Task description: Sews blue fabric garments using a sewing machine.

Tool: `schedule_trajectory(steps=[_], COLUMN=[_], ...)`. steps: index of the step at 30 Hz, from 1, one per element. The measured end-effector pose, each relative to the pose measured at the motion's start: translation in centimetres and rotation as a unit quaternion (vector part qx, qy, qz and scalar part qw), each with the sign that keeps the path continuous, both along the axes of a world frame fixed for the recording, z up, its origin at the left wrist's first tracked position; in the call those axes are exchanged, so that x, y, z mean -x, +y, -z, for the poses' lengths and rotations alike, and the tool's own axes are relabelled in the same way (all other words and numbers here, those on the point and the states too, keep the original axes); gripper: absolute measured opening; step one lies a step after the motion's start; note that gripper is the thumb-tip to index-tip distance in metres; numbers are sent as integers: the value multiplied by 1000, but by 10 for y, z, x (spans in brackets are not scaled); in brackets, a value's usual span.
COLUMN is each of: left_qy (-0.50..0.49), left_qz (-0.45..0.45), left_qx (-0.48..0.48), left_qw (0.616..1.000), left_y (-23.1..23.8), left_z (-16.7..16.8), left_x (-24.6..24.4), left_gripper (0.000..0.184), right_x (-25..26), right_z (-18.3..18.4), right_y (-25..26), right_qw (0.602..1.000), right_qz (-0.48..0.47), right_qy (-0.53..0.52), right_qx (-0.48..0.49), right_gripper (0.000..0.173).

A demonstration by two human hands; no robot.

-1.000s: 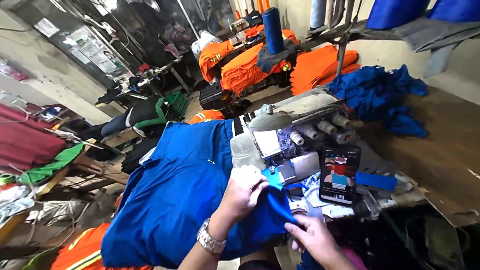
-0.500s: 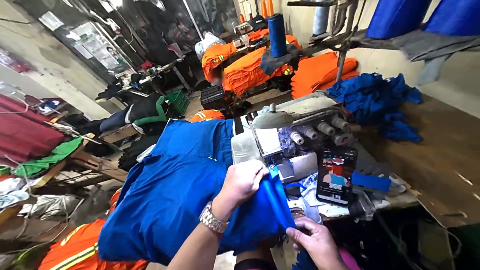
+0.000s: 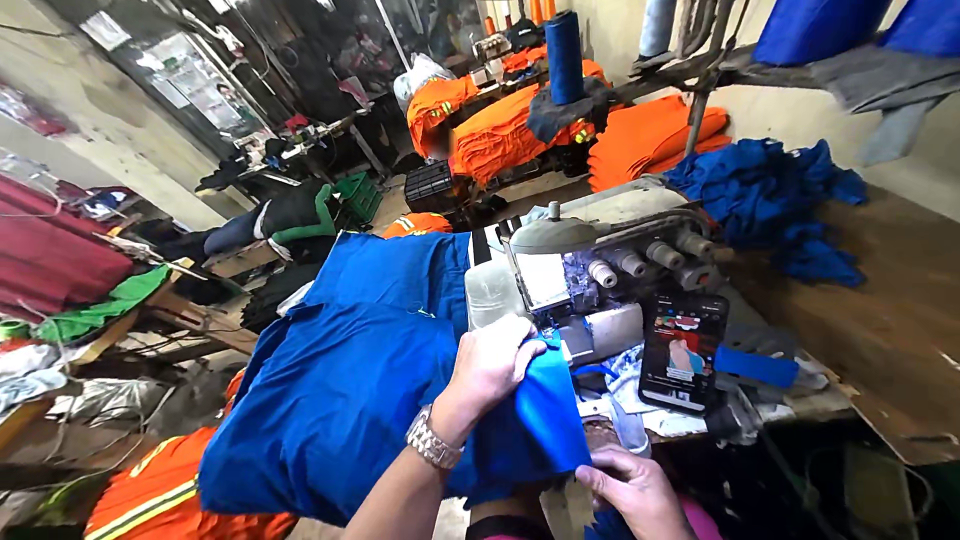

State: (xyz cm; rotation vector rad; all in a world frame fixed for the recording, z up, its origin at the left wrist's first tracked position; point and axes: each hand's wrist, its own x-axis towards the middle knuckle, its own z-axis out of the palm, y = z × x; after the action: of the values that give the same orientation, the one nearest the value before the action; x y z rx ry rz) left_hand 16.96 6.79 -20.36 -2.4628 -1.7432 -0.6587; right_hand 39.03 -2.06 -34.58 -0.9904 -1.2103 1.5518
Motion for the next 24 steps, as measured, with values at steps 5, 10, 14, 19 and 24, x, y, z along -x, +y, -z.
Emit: schedule_trajectory(steps=[5, 10, 14, 19, 24], left_qy=[-46, -78, -105, -13, 114], left_qz=[10, -21, -49, -62, -160], left_qx=[27, 54, 71, -34, -55], left_qw=[999, 995, 991, 997, 979], left_y=[6, -3, -11, -22, -51], left_z=[1, 0, 0, 15, 42], left_x=[1, -3, -6, -14, -39], left_gripper=[26, 22, 14, 22, 53], right_x=[0, -15, -21, -18, -16], right_z=[1, -3, 1, 0, -13], right_y=[0, -15, -29, -33, -27], right_qw=[999, 999, 997, 996, 995], right_qz=[0, 3, 24, 41, 44], right_qy=[19, 36, 70, 85, 86], right_qx=[-39, -29, -23, -6, -9], right_gripper=[12, 7, 2, 5, 10])
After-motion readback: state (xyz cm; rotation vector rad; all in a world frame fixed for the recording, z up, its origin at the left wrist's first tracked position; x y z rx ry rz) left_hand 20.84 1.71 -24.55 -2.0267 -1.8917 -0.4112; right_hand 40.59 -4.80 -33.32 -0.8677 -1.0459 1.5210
